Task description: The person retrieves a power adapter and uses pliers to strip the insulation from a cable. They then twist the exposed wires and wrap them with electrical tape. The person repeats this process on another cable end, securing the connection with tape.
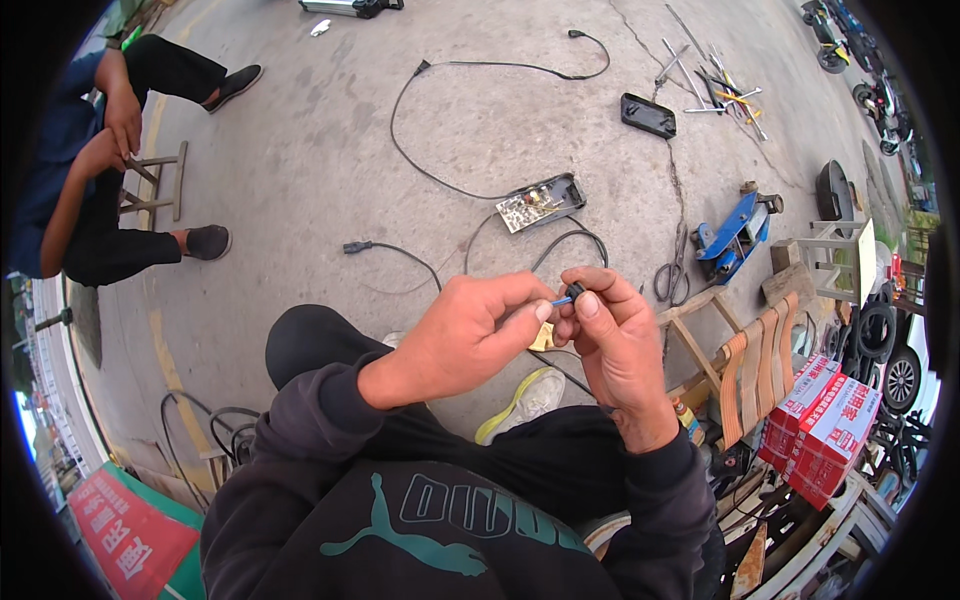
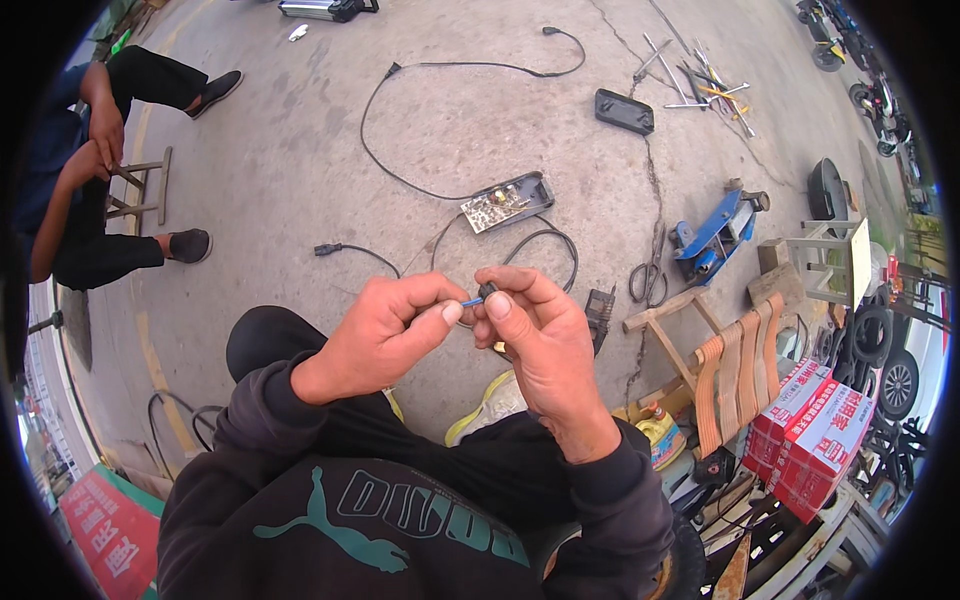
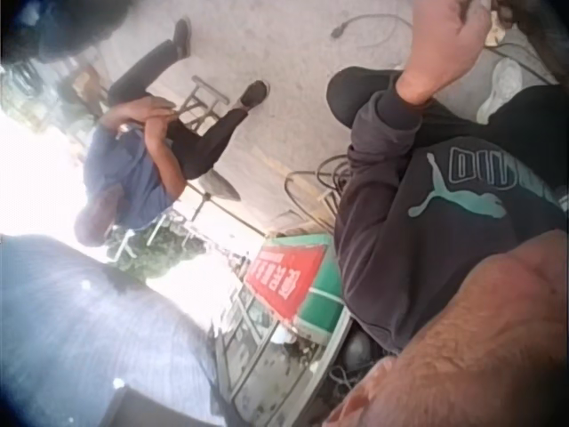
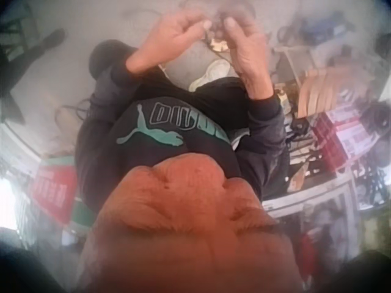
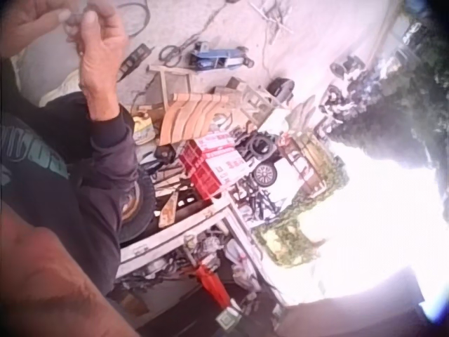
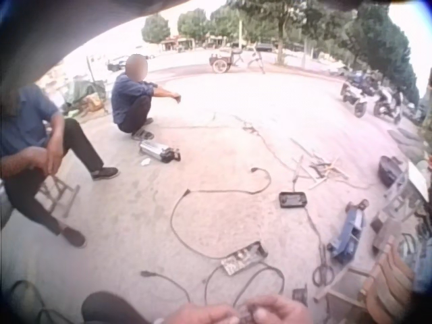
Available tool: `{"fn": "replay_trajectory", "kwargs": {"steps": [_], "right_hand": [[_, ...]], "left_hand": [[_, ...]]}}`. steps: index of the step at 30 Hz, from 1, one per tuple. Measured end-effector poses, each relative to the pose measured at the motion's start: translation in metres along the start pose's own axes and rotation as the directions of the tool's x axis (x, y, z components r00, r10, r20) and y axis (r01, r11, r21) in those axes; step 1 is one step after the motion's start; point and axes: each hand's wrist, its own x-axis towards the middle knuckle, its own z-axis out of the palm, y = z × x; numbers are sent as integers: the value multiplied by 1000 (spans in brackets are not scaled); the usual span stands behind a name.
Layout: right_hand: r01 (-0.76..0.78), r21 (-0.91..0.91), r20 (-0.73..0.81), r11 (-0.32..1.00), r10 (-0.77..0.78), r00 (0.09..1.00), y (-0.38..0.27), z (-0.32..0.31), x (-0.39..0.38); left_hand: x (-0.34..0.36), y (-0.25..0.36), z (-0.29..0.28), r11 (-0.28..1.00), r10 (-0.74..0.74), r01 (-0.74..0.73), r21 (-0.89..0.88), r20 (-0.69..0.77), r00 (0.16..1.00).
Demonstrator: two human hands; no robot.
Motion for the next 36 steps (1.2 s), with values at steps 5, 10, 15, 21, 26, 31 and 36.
{"fn": "replay_trajectory", "kwargs": {"steps": [5, 10, 15, 21, 26, 31, 36], "right_hand": [[50, -115, 5, 992, -50, 999, -3, 3, 0], [103, -185, 1, 977, -104, 995, -3, 2, -1], [184, -326, -4, 927, -196, 981, -2, 5, -2], [197, -471, 9, 860, -219, 976, -2, 4, -1], [306, -642, 78, 703, -337, 938, -1, 1, 0], [305, -648, 69, 698, -344, 936, 0, 2, 0], [249, -566, 24, 786, -286, 958, 2, 2, -2]], "left_hand": [[4, -15, 3, 987, 106, -115, -116, -88, 991], [6, -7, 0, 996, 26, -30, -85, -50, 998], [9, -12, 1, 999, 50, -51, -4, -98, 994], [10, -14, 3, 977, 146, -125, 170, -117, 982], [11, -14, 5, 941, 238, -203, 270, -106, 965], [12, -14, 5, 952, 216, -185, 245, -110, 970], [12, -15, 5, 953, 214, -185, 240, -98, 972]]}}
